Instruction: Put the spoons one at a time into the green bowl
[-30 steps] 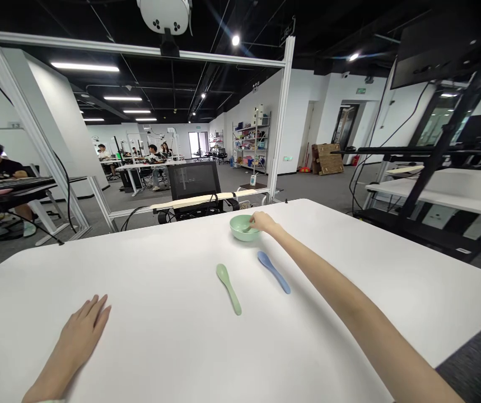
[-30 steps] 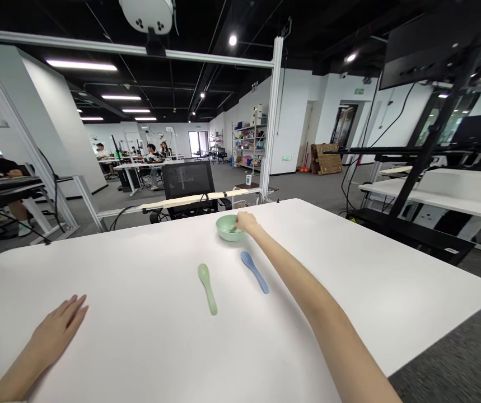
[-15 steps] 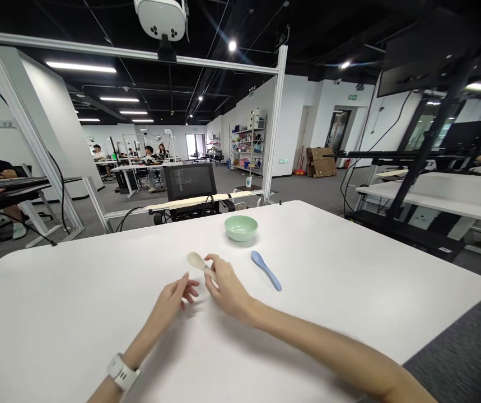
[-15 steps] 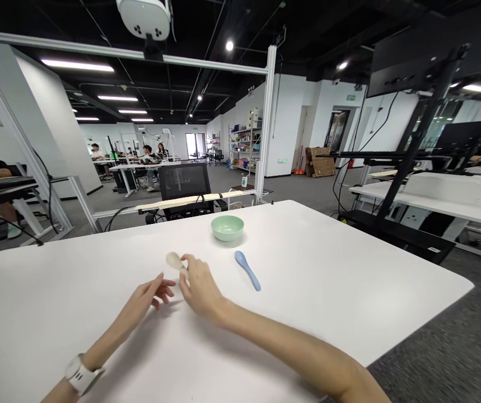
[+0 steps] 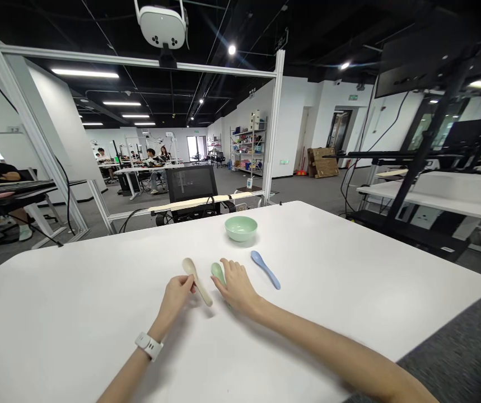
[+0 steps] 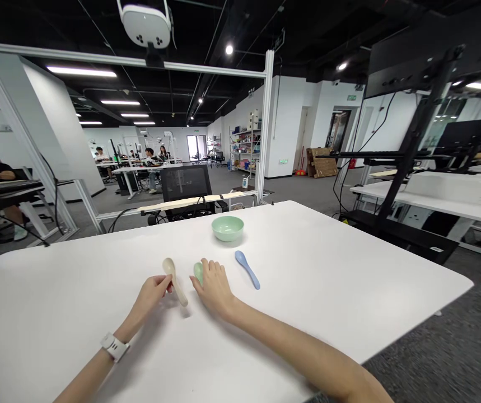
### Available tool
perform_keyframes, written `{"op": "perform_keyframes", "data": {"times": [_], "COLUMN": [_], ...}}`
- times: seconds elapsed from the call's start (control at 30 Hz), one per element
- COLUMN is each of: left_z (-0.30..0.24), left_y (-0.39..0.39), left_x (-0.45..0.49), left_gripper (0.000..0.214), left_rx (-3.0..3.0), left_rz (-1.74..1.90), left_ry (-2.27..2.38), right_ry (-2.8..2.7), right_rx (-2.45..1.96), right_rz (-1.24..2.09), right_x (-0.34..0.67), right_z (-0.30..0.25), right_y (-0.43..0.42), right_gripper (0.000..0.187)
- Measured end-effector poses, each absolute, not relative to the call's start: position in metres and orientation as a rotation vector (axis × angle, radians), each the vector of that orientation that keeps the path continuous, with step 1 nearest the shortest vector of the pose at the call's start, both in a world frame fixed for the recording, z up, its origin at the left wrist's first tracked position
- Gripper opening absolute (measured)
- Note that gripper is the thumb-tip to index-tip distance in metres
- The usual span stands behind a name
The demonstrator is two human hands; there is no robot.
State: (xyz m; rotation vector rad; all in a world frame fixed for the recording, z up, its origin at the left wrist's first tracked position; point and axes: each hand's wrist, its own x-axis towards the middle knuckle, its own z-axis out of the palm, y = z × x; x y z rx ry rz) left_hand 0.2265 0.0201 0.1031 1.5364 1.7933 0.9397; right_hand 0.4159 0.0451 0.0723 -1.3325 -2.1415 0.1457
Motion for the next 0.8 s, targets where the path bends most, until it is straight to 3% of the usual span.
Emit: {"op": "perform_keyframes", "data": {"times": [0.1, 0.3, 0.53, 0.8], "left_z": [0.100, 0.099, 0.096, 0.091], "left_y": [0.024, 0.038, 0.045, 0.042], "left_x": [0.235, 0.269, 0.292, 0.297], "left_gripper": [0.040, 0.035, 0.042, 0.049], "left_rx": [1.591, 1.704, 1.802, 1.846], "left_rz": [0.817, 0.594, 0.478, 0.447], "left_ry": [1.874, 2.002, 2.075, 2.082], "right_ry": [-2.232, -2.124, -1.892, -1.819], "right_rx": [-1.421, -1.343, -1.473, -1.764], "right_rz": [0.222, 0.312, 0.228, 0.073], "right_x": [0.419, 0.455, 0.589, 0.688], "right_z": [0.065, 0.078, 0.085, 0.046], "right_y": [0.049, 0.072, 0.124, 0.144], "right_gripper": [0.028, 0.041, 0.049, 0.042]}}
